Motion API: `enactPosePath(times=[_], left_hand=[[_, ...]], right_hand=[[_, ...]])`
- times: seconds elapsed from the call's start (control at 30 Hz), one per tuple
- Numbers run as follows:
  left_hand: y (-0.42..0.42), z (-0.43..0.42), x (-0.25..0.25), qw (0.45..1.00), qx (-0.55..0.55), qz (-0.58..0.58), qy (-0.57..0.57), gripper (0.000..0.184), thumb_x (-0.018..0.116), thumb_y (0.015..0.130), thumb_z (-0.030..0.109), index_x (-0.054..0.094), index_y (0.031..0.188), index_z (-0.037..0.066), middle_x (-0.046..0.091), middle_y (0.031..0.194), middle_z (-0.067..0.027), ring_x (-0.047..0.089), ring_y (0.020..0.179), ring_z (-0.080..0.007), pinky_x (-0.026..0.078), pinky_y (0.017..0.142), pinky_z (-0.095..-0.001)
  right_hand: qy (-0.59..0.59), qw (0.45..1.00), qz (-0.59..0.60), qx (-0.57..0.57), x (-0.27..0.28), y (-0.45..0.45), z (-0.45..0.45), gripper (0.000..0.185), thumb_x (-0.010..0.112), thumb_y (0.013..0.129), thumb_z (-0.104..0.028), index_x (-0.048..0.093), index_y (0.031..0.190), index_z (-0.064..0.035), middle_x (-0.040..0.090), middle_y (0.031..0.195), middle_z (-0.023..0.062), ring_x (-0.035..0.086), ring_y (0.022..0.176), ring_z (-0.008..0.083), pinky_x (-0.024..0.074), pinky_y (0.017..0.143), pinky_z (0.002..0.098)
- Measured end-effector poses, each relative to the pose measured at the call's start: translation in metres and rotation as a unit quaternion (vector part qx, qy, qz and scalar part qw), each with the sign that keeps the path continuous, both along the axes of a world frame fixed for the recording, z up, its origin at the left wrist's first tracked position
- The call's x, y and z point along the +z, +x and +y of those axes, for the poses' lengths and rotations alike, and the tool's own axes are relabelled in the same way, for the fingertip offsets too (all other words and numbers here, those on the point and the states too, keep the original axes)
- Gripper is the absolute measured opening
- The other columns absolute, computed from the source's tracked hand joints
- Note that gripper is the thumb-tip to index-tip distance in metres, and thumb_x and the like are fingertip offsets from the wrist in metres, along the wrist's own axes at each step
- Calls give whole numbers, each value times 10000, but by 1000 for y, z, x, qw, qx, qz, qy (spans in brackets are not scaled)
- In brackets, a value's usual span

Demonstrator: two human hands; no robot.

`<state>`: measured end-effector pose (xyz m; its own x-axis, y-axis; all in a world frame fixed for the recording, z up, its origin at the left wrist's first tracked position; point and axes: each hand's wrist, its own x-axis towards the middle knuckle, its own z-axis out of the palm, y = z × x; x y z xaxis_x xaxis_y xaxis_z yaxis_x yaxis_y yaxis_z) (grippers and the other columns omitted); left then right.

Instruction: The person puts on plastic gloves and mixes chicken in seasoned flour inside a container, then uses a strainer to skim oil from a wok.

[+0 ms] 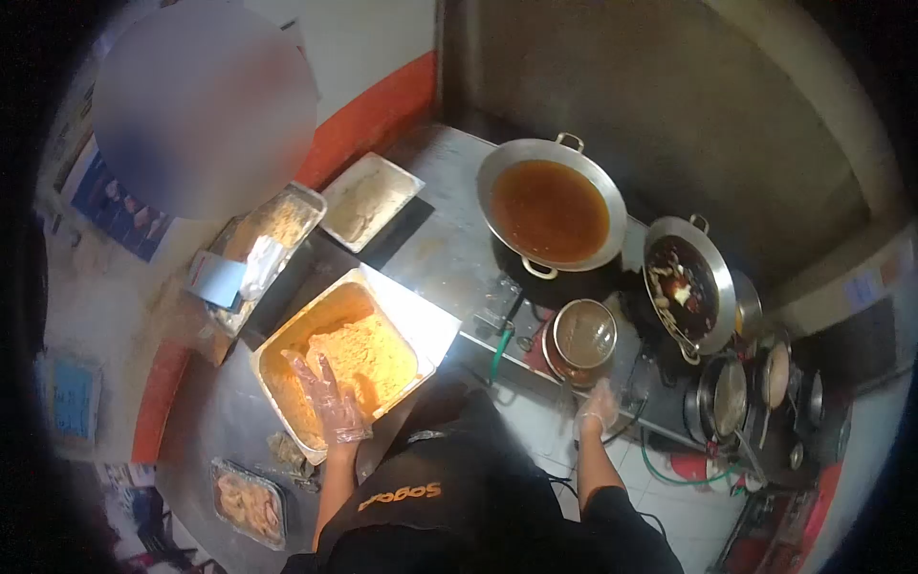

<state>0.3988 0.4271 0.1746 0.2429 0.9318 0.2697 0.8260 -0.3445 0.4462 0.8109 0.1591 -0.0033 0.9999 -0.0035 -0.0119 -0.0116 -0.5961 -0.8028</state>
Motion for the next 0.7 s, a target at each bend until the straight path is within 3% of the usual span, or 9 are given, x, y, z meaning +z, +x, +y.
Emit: enactPosePath(times=[0.1,0.13,0.17,0.33,0.47,0.6,0.63,0.67,0.7], left_hand=[[-16,7,-4,994,-9,-85,65,653,436,852,205,238,1455,52,71,1514,-267,75,1393,-457,87,1122,-531],[-20,5,5,995,17,-74,69,653,436,852,205,238,1455,52,71,1514,-267,75,1393,-457,87,1122,-531],[-35,-4,19,993,57,-62,81,631,424,851,193,267,1446,53,103,1509,-268,111,1392,-445,107,1121,-524],[-74,-17,27,981,146,-53,116,592,423,835,115,347,1421,74,190,1505,-230,194,1383,-416,198,1105,-502],[-112,-38,12,968,209,-7,138,584,439,832,95,365,1411,73,208,1500,-228,192,1376,-439,215,1100,-502],[-121,-52,22,878,298,166,-336,594,543,817,121,399,1388,46,566,1235,-133,569,1074,-181,457,882,-367],[-124,-55,21,875,306,164,-337,594,543,817,121,399,1388,46,566,1235,-133,569,1074,-181,457,882,-367],[-126,-61,16,854,320,-118,-392,638,599,788,153,401,1382,34,564,1242,-138,562,1098,-198,455,893,-363],[-127,-64,16,852,325,-121,-391,638,599,788,153,401,1382,34,564,1242,-138,562,1098,-198,455,893,-363]], right_hand=[[54,997,-21,40,-3,12,39,344,573,888,-334,703,937,-20,677,830,135,621,753,196,486,688,320],[184,982,12,44,39,-12,73,283,584,885,-277,703,912,-22,651,756,105,597,684,145,471,595,253],[446,865,195,118,22,-4,107,199,586,888,-199,674,917,-23,616,707,76,560,601,104,441,506,200],[168,789,422,414,116,-104,201,192,561,920,-155,593,1038,-7,617,751,85,556,543,136,463,460,229],[127,708,554,418,157,-177,221,152,546,933,-139,543,1025,-17,614,811,124,594,568,185,526,501,282],[165,733,511,417,151,-195,232,90,546,926,-103,518,963,-25,609,809,124,620,578,210,567,528,316],[176,732,495,433,143,-193,235,77,547,923,-91,516,950,-25,609,814,127,627,580,217,575,533,320],[173,733,485,445,133,-190,237,85,552,920,-87,521,965,-22,611,825,134,635,600,229,571,521,312],[154,749,480,429,134,-188,244,119,563,913,-85,529,1003,-16,610,820,133,646,641,250,578,531,348]])
